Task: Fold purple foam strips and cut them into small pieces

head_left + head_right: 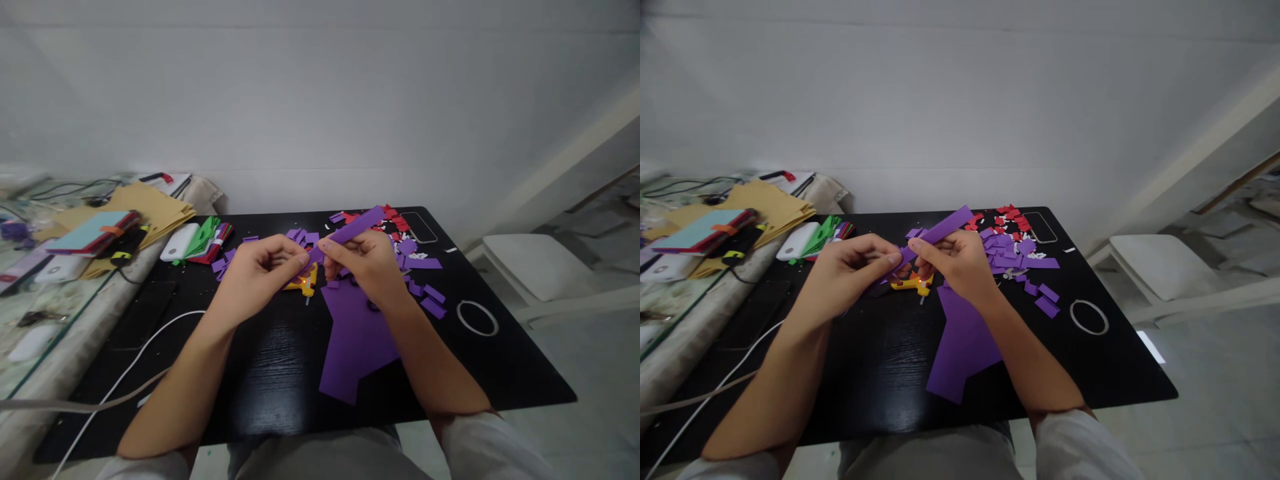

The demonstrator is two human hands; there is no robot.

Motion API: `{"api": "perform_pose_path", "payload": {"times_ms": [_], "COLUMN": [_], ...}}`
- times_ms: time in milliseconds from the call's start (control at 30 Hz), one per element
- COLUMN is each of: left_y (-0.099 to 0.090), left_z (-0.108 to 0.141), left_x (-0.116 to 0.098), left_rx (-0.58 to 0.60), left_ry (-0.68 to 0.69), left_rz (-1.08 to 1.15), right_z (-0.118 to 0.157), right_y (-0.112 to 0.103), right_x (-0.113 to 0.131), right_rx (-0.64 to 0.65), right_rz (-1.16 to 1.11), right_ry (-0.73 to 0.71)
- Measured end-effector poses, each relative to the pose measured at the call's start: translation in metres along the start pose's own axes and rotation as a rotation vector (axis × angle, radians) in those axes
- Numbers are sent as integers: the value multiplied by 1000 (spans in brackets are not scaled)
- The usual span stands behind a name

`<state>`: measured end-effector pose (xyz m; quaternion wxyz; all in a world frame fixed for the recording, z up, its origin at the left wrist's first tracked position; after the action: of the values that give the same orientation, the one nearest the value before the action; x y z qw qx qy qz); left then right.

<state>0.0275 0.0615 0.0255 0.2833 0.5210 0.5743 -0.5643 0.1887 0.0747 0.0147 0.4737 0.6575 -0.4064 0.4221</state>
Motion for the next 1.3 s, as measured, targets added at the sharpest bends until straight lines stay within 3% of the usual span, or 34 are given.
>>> {"api": "perform_pose_path", "payload": {"times_ms": [200,567,867,1300], "left_y": [-1,-3,-4,-5], "left_z": [1,1,4,5], "left_x": [-6,-4,-8,-9], "left_rx": [-30,-41,-91,-124], "left_ry": [34,39,88,115], "left_rz": [-4,-23,-22,-31], "right_z": [2,-1,1,2], "right_y": [9,-3,7,8], "right_x": [-8,1,-7,-4], "right_rx": [47,-23,29,4], "right_rz": [2,-16,-68,-37], "right_ry": [66,-11,53,8]}}
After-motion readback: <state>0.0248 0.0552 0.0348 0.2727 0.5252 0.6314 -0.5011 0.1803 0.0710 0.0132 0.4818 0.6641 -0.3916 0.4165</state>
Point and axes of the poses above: each hand's wrist, its own z-axis away from the middle knuckle, its own y-axis out of the palm, x = y × z, the point moved 8 cm from there along -z, towards the middle knuckle, and after that the axes turned 8 degrees about -z, right-handed, at the moved point
